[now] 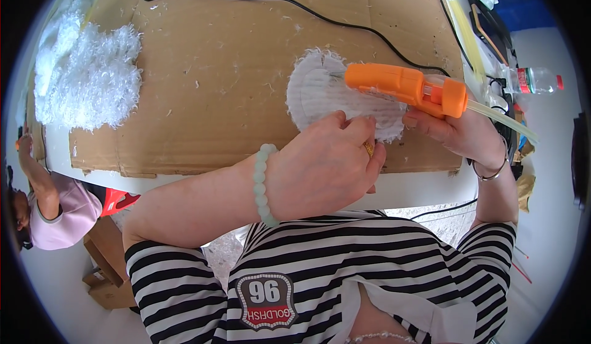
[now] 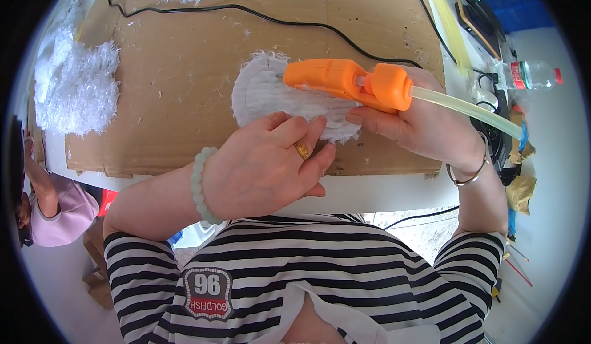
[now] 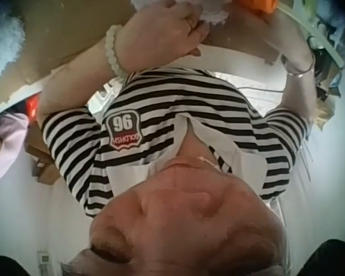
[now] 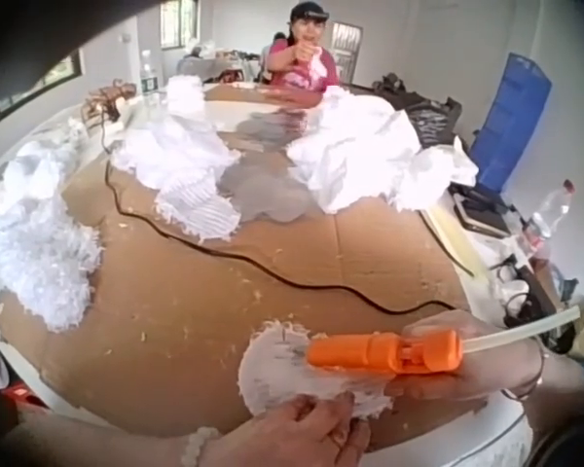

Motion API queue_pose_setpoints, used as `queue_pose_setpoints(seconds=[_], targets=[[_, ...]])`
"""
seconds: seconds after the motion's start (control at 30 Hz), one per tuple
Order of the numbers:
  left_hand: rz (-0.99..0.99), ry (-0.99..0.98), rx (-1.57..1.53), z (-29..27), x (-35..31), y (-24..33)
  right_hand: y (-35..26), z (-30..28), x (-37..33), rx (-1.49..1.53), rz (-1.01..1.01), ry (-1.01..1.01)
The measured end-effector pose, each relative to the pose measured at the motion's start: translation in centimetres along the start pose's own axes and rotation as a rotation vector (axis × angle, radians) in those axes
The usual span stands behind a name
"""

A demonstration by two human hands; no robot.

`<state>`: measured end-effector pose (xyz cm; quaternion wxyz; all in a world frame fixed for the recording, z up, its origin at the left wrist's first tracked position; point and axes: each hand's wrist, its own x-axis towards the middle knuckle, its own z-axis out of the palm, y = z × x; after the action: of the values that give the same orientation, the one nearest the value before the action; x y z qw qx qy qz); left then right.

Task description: Using a hot glue gun to attach white stuffing to a cardboard base to create a fluffy object.

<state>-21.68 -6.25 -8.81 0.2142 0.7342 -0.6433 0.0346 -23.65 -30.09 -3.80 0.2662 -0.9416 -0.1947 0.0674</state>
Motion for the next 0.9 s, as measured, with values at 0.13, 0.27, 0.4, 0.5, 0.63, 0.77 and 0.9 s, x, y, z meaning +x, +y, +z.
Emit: queue_pose_setpoints(seconds=[0.13,0.27,0.4,0.5,0.63,0.77,0.9], targets=[[-0.007,-0.018,-0.006,-0.2,-0.1,-0.1,-1.3,0.1,0.9,0.137,0.157,-0.046],[-0.01,-0.029,-0.005,-0.4,0.0,0.0,-0.7,0.4,0.9,0.097,0.033,0.019],[-0.011,-0.028,0.003,-0.2,-0.1,0.0,-1.4,-0.2,1.3,0.084,0.162,-0.139],[-0.006,-0.026,0.005,-0.3,-0.1,0.0,-1.3,-0.1,1.5,0.078,0.166,-0.163],[-0.007,-0.016,-0.003,-0.2,-0.1,0.0,-1.2,0.1,1.5,0.04,0.094,-0.129],[-0.012,-0.009,-0.007,-0.1,-0.1,0.0,-1.5,0.3,1.8,0.081,0.085,-0.139],[-0.02,0.002,-0.015,-0.1,-0.1,0.0,-1.3,0.6,1.9,0.033,0.014,-0.087]])
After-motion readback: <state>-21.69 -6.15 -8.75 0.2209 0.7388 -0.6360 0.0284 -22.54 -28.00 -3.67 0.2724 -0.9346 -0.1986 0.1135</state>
